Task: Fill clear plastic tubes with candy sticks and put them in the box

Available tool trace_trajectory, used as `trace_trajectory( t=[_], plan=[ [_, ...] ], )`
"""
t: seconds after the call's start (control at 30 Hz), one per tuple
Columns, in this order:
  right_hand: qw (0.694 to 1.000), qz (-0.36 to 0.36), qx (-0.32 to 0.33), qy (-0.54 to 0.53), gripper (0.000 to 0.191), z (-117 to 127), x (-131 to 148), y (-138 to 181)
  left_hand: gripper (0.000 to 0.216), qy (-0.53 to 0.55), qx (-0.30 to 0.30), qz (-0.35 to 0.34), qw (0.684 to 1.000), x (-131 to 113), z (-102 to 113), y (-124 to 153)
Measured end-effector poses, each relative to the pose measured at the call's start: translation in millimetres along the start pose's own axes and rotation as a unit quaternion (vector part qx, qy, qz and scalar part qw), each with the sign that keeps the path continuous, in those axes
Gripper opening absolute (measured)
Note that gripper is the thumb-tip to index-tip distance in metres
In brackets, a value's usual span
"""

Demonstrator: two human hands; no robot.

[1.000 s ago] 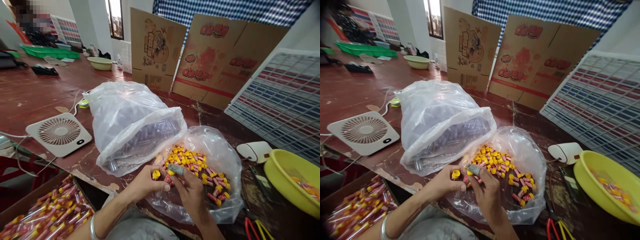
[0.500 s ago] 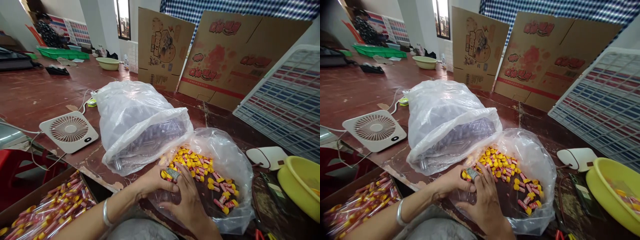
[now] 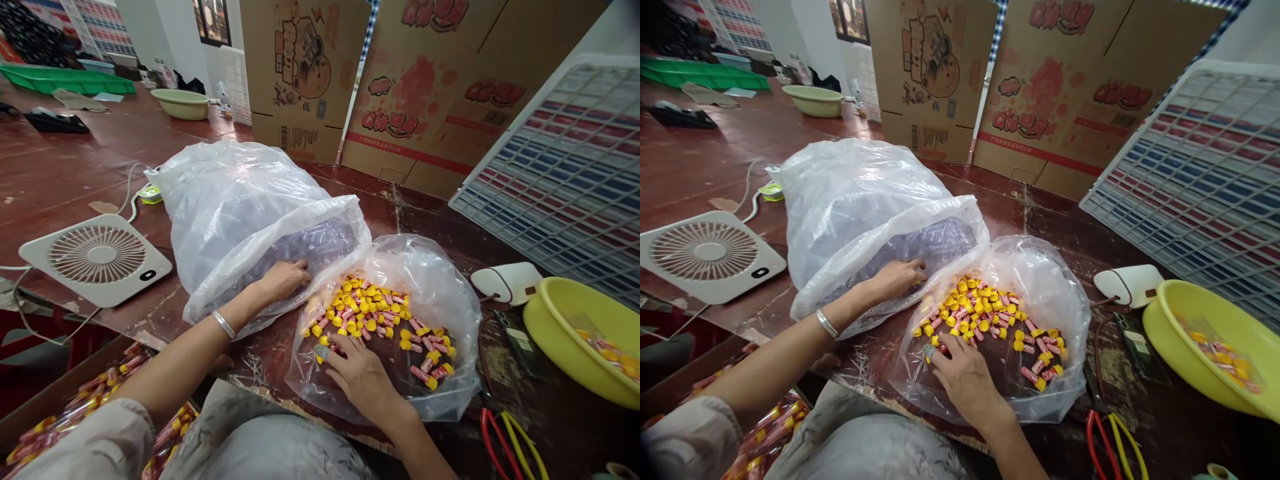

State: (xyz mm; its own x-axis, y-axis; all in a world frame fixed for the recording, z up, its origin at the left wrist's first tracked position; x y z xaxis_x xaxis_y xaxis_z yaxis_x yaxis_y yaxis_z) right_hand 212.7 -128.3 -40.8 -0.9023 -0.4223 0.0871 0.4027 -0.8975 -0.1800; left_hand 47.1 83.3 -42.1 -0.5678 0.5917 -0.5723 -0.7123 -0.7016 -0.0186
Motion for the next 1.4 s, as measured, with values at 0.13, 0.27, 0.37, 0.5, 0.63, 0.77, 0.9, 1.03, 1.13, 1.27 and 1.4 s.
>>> trace_trajectory(
  t=[0.13, 0.27, 0.37, 0.5, 0.63, 0.77, 0.9, 1.03, 1.13, 1.27, 1.4],
  plan=[
    [0.999, -0.008, 0.020, 0.029, 0.033, -10.6, 4.7, -2.6, 0.022, 0.047, -0.006, -0.008, 0.999, -4.6, 9.6, 16.0],
    [0.997, -0.017, -0.053, -0.058, 0.019, -14.6, -3.4, 2.8, 0.037, 0.271, -0.031, 0.041, 0.961, -13.5, 14.1, 47.0],
    [0.965, -0.096, -0.164, -0.182, 0.005, -4.0, -13.9, 3.7, 0.041, 0.524, -0.001, 0.114, 0.844, -25.8, 1.5, 68.6],
    [0.863, -0.218, -0.267, -0.370, 0.019, 18.1, -16.8, -5.7, 0.037, 0.629, 0.072, 0.145, 0.760, -54.3, -21.5, 84.4],
    [0.829, -0.230, -0.277, -0.428, 0.023, 28.1, -6.2, -17.4, 0.034, 0.660, 0.106, 0.146, 0.730, -81.2, -34.6, 90.0],
    [0.895, -0.164, -0.198, -0.364, 0.019, 31.1, 2.4, -16.1, 0.030, 0.688, 0.088, 0.129, 0.708, -89.1, -36.0, 93.4],
    [0.957, -0.042, -0.178, -0.224, 0.053, 37.6, 10.2, -9.3, 0.027, 0.706, 0.080, 0.122, 0.694, -86.0, -37.3, 98.8],
    [0.968, -0.002, -0.221, -0.118, 0.067, 35.2, 21.0, -10.4, 0.029, 0.725, 0.077, 0.127, 0.673, -87.4, -45.0, 102.5],
    [0.966, -0.004, -0.230, -0.117, 0.060, 33.8, 32.5, -14.4, 0.033, 0.735, 0.084, 0.135, 0.659, -88.8, -49.7, 106.6],
    [0.982, 0.045, -0.111, -0.144, 0.083, 33.6, 36.5, -10.8, 0.038, 0.691, 0.097, 0.148, 0.701, -74.1, -40.2, 134.6],
    [0.992, -0.055, -0.084, -0.071, 0.073, 25.2, -6.7, 11.0, 0.024, 0.422, 0.118, 0.204, 0.876, -19.8, -22.4, 204.0]
  ],
)
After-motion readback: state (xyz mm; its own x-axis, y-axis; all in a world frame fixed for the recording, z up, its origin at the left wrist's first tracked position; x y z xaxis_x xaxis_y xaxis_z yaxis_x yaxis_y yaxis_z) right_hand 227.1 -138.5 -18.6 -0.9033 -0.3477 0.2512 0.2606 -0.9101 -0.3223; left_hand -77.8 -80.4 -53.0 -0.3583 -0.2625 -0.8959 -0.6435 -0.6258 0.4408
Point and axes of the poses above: each hand's wrist, its own y-axis away from the middle knuckle, its own z-axis out of the back of the hand, x = y × z, the point moved 2 cm from there along -y, towards the middle knuckle, and after that the axes turned 6 degrees about y, right-handed, at the moved point
